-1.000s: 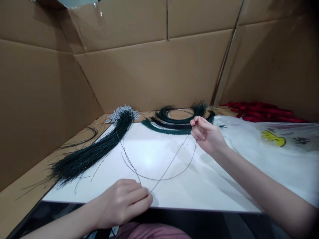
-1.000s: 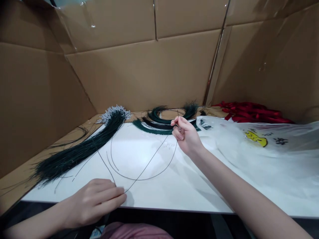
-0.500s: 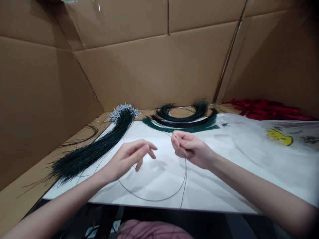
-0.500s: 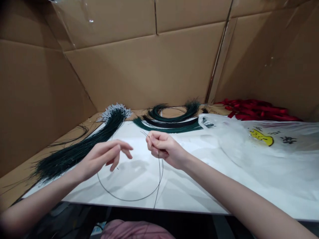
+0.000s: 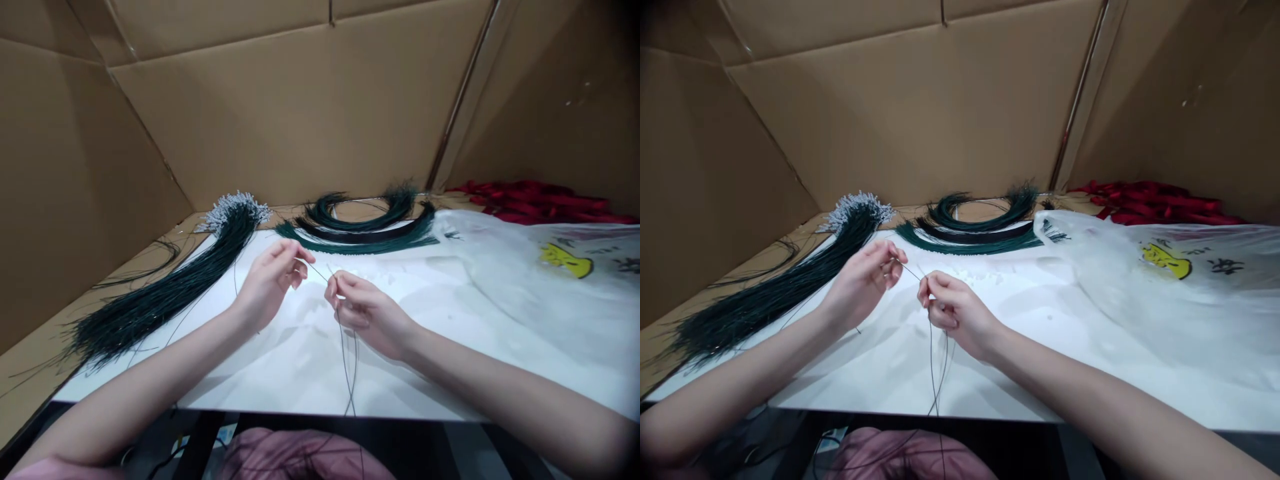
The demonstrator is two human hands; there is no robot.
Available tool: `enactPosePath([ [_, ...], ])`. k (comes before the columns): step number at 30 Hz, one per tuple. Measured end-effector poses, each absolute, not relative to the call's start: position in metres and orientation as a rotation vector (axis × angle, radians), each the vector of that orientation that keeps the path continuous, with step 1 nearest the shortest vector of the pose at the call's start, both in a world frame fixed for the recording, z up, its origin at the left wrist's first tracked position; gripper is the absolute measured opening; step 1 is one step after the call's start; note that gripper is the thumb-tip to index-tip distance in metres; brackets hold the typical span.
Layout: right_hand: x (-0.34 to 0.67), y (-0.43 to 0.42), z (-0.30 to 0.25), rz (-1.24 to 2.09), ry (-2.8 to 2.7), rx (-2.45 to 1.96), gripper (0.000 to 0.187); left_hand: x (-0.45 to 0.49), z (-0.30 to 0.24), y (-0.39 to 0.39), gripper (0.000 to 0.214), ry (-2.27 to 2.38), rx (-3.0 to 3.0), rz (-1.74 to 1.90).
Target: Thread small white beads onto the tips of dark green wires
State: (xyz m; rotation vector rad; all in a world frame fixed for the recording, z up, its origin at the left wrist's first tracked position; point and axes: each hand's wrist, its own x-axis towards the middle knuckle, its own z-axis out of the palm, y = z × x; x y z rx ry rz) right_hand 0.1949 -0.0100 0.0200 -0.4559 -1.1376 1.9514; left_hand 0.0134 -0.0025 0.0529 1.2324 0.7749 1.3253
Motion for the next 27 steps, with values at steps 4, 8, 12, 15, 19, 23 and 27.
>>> enactPosePath([
  [4,0.196,-0.013,0.019,1.904,-0.936,-0.488,0.021,0.004,0.061,0.0,0.017,0.652,1.112,1.317],
  [8,0.197,-0.016,0.02,1.889,-0.831,-0.526,0.012,-0.004,0.07,0.001,0.023,0.58,1.089,1.334],
  [12,0.197,-0.018,0.021,1.906,-0.755,-0.559,0.01,-0.016,0.087,0.003,0.035,0.542,1.123,1.468],
  [15,0.197,-0.017,0.021,1.907,-0.691,-0.565,0.01,-0.031,0.104,0.002,0.037,0.532,1.19,1.545],
  [19,0.196,-0.013,0.021,1.903,-0.626,-0.55,0.014,-0.047,0.11,-0.002,0.044,0.688,1.508,1.484],
  [23,0.195,-0.01,0.019,1.884,-0.603,-0.544,0.019,-0.025,0.076,-0.006,0.02,0.867,1.621,0.97],
  [27,0.196,-0.01,0.019,1.862,-0.611,-0.537,0.019,0.015,0.039,-0.019,0.033,0.981,1.691,0.557],
])
